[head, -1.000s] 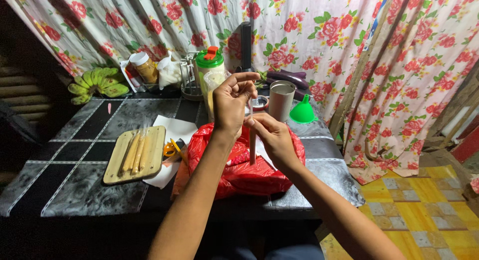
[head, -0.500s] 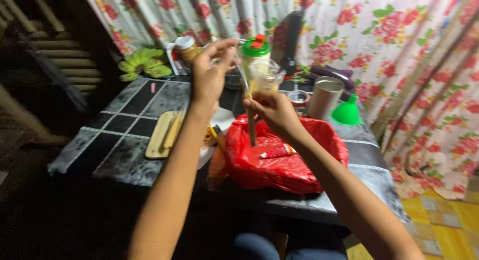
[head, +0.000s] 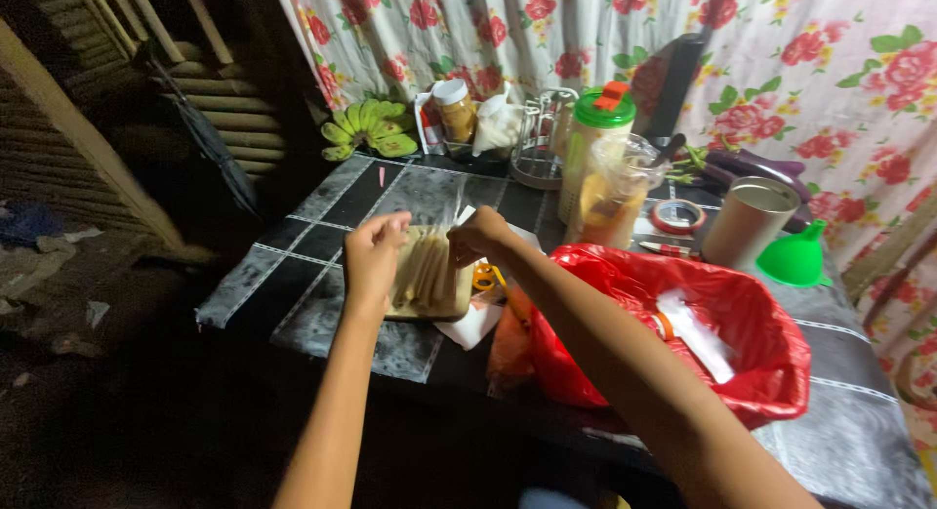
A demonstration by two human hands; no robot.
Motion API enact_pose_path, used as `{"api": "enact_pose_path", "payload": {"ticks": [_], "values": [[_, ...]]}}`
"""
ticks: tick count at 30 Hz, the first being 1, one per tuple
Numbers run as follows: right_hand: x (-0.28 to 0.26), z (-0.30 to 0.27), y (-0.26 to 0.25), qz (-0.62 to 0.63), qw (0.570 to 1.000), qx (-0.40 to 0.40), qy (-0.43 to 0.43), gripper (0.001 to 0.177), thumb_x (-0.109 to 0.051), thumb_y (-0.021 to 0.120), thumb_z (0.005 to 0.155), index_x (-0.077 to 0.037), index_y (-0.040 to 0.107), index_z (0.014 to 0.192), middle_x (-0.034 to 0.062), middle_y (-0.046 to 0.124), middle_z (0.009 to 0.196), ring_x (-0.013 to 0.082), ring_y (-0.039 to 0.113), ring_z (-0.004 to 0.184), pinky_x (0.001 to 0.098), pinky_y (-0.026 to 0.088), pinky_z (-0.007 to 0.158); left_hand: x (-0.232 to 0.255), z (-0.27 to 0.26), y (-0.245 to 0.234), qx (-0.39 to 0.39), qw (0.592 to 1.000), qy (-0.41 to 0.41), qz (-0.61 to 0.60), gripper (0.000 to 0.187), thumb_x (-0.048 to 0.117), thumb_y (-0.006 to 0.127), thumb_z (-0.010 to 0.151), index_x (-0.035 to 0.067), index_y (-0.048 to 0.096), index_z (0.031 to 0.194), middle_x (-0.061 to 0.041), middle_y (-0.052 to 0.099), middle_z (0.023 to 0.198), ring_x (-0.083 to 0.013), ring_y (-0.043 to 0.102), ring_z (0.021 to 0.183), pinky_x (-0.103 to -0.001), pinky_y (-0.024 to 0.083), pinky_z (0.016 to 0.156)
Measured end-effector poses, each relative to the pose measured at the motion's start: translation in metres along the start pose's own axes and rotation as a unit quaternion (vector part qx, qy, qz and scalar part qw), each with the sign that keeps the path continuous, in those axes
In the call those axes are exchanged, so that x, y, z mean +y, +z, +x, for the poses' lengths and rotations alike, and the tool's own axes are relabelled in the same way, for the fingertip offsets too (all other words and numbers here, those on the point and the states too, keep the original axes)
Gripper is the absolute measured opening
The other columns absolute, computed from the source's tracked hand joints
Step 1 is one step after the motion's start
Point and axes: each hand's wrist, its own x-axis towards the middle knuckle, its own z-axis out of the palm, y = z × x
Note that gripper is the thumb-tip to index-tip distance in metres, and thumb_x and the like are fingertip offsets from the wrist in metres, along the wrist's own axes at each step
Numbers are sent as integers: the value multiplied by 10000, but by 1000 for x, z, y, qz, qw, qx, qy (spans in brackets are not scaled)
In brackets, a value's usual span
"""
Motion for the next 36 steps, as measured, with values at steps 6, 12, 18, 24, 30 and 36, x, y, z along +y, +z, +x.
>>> {"api": "enact_pose_path", "payload": {"ticks": [6, 12, 18, 24, 30, 36], "values": [[12, 23, -3, -436, 881, 104, -149, 359, -326, 793, 829, 30, 765, 786, 223, 714, 770, 379, 726, 737, 443, 581, 726, -12, -16, -20, 2, 998, -35, 57, 233, 138, 613, 1002, -8, 752, 1117, -60, 777, 1023, -99, 656, 825, -231, 520, 741], [-33, -92, 4, -376, 856, 159, -318, 274, -254, 791, 822, 0, 743, 912, 258, 700, 899, 454, 683, 873, 487, 551, 774, -15, -30, -1, -11, 1000, 20, 11, 184, 72, 663, 975, -38, 735, 1103, -78, 760, 934, -91, 706, 851, -224, 553, 773], [-11, -315, 51, -198, 814, 113, -534, 416, -1, 617, 709, 64, 591, 1119, 241, 631, 1002, 429, 604, 899, 446, 508, 773, -2, -77, 14, -18, 998, -9, 61, 321, 12, 719, 880, -31, 636, 1187, -85, 717, 721, -107, 654, 614, -227, 506, 553], [128, -395, 61, -324, 858, -96, -386, 191, -247, 718, 870, -73, 726, 947, 179, 736, 1048, 376, 699, 952, 438, 545, 813, -17, -195, -1, 17, 999, 26, 32, 270, 156, 600, 1030, 21, 605, 1263, -80, 717, 784, -95, 645, 650, -214, 516, 563], [226, -393, 29, -367, 928, 66, 20, 514, -470, 565, 1008, 7, 679, 1163, 309, 695, 1054, 473, 688, 994, 490, 531, 901, -140, -382, 39, -87, 985, 125, 87, 317, 277, 573, 1086, 33, 626, 1282, -166, 600, 1439, -269, 540, 1373, -426, 401, 1168], [245, -409, 11, -199, 936, -60, -286, 497, -336, 550, 1008, 32, 618, 1335, 237, 609, 1407, 396, 567, 1306, 430, 422, 1074, -223, -437, 26, -254, 917, -256, 172, 643, 505, 342, 1108, 30, 563, 1482, -168, 558, 1542, -266, 461, 1466, -365, 314, 1221]]}}
